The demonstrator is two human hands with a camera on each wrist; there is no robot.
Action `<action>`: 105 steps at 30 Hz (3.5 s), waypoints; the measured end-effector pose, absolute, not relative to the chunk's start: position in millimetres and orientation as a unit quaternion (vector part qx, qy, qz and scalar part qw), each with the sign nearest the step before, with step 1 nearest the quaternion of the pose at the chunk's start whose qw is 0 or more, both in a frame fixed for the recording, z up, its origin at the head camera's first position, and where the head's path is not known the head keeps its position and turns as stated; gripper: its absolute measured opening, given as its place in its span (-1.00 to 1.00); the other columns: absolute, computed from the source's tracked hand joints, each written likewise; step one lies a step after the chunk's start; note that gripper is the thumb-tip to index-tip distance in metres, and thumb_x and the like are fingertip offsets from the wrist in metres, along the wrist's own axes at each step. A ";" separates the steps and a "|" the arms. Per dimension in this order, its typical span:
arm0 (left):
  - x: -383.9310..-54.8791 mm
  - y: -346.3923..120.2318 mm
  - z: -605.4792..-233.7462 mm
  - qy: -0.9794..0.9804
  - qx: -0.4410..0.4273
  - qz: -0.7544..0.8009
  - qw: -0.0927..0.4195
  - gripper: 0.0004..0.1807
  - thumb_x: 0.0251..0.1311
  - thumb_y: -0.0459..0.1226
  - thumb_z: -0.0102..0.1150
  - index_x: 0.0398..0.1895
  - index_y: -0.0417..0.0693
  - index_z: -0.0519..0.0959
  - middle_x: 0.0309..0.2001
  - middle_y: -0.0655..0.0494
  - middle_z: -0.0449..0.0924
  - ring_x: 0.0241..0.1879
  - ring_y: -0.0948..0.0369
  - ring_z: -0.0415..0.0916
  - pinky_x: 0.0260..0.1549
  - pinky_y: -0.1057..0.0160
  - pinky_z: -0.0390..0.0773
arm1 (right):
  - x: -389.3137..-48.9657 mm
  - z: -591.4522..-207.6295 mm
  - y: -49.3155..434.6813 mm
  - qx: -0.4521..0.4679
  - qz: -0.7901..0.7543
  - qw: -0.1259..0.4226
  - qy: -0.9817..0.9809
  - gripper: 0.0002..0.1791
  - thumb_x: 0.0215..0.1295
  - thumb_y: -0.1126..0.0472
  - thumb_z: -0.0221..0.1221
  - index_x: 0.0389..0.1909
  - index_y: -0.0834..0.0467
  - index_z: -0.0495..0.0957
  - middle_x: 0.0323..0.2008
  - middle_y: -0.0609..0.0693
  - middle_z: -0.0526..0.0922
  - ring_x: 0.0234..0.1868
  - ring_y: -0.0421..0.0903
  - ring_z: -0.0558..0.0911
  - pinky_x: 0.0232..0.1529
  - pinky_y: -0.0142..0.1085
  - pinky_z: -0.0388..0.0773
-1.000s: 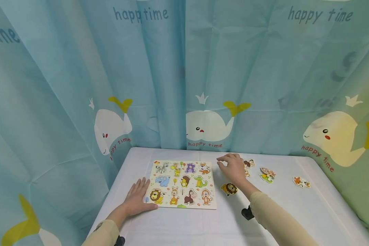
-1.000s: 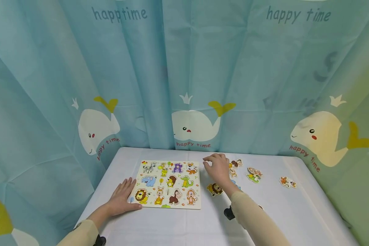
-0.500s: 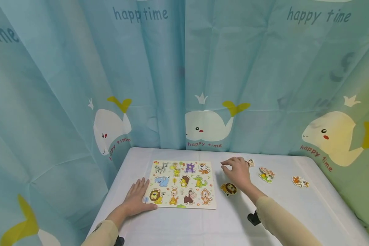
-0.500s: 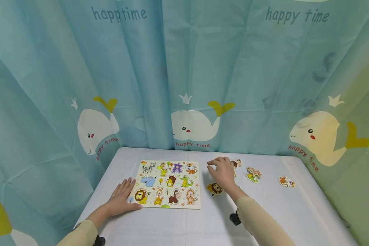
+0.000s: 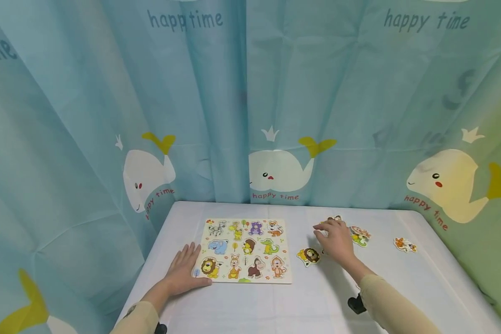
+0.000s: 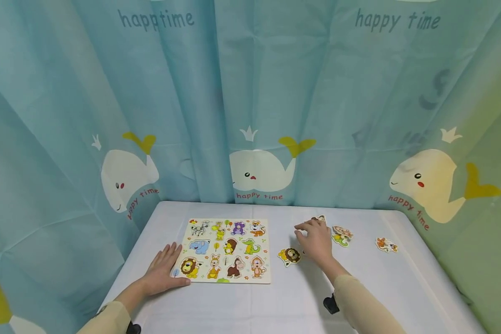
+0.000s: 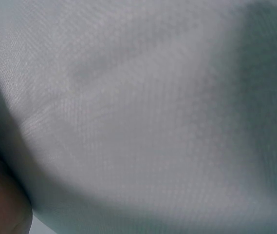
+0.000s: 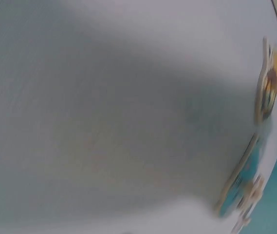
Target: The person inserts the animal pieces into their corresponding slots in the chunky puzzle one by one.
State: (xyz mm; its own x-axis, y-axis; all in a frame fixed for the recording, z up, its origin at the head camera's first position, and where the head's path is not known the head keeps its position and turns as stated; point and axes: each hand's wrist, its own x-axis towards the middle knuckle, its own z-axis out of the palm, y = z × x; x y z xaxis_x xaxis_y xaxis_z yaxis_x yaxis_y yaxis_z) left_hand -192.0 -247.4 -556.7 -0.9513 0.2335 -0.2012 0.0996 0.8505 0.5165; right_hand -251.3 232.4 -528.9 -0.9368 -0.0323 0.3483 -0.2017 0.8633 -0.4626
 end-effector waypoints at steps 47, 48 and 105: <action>-191.8 -246.2 -556.5 0.956 0.087 0.252 0.125 0.40 -0.09 0.34 0.42 0.62 -0.28 -0.03 0.63 -0.29 -0.20 0.60 -0.23 -0.39 0.53 -0.23 -0.32 | -221.0 -540.6 371.6 -0.145 0.228 0.095 -0.958 -0.63 0.42 0.20 0.05 0.04 0.36 0.64 0.08 0.46 0.52 0.13 0.48 0.31 0.11 0.40 0.14; -191.8 -246.1 -556.5 0.956 0.086 0.252 0.126 0.40 -0.08 0.34 0.42 0.62 -0.28 -0.03 0.63 -0.28 -0.21 0.60 -0.22 -0.39 0.53 -0.23 -0.33 | -220.8 -540.7 372.2 -0.147 0.229 0.093 -0.958 -0.63 0.42 0.20 0.05 0.05 0.36 0.64 0.08 0.46 0.52 0.13 0.48 0.31 0.12 0.41 0.13; -192.3 -246.3 -562.4 0.954 0.092 0.264 0.111 0.41 -0.09 0.39 0.38 0.63 -0.28 -0.03 0.63 -0.29 -0.20 0.60 -0.21 -0.37 0.53 -0.20 -0.34 | -210.3 -546.8 422.9 -0.251 0.239 0.068 -0.936 -0.54 0.40 0.15 0.01 0.11 0.42 0.55 0.03 0.51 0.53 0.02 0.50 0.32 -0.07 0.34 0.21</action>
State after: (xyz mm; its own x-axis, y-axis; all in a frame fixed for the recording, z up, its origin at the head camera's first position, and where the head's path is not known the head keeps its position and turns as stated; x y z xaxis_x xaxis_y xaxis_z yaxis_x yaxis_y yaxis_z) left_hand -192.3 -246.3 -562.4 -0.9584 0.2335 -0.1641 0.1161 0.8443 0.5231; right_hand -210.3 422.9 -546.8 -0.8652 0.5014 0.0069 0.4365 0.7598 -0.4818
